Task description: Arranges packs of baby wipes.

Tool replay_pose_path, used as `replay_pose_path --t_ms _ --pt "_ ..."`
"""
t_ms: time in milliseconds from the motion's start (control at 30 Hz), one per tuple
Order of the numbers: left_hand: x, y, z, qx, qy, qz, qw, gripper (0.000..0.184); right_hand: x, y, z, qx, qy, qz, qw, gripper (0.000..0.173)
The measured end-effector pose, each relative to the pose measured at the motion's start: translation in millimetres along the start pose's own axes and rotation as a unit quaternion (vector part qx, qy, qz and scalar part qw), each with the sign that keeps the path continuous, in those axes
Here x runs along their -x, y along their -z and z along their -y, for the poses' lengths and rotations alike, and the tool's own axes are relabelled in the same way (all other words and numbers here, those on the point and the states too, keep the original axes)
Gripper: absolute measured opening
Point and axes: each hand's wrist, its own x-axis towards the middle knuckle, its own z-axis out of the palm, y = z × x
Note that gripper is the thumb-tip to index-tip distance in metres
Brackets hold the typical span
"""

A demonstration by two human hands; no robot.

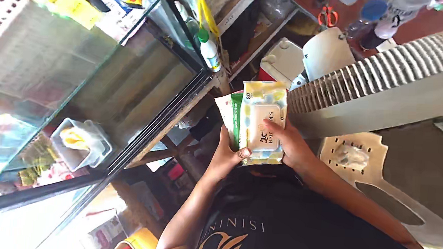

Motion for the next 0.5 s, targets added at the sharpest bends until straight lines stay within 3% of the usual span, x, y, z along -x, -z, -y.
replay_pose_path --t_ms 67,100,300,400,500 --pt "3.8 4.5 -0.8 -0.001 -0.018 -0.020 1.000 0.123 -3.9 4.1 -3.2 -0.068 -0.008 0.045 0.997 0.044" --pt "5.5 6.8 -2.8 -0.003 -0.019 -0.030 0.999 0.115 -7.5 7.2 -5.4 -0.100 -0.014 0.072 0.992 0.039" --pt "11.5 19.2 -16.7 0.001 0.011 -0.056 0.998 0.049 -24.5 7.4 -23.0 -0.206 -0.025 0.110 0.972 0.040" --pt "8.2 27.3 -30.3 0.026 0.056 -0.092 0.994 0.039 -31.9 7.5 -32.2 -0.310 -0.014 0.121 0.943 0.040" --pt "3.3 54.4 -38.4 -0.019 0.056 -0.132 0.989 0.039 -33.5 5.5 -30.7 -0.329 -0.004 0.103 0.939 0.040"
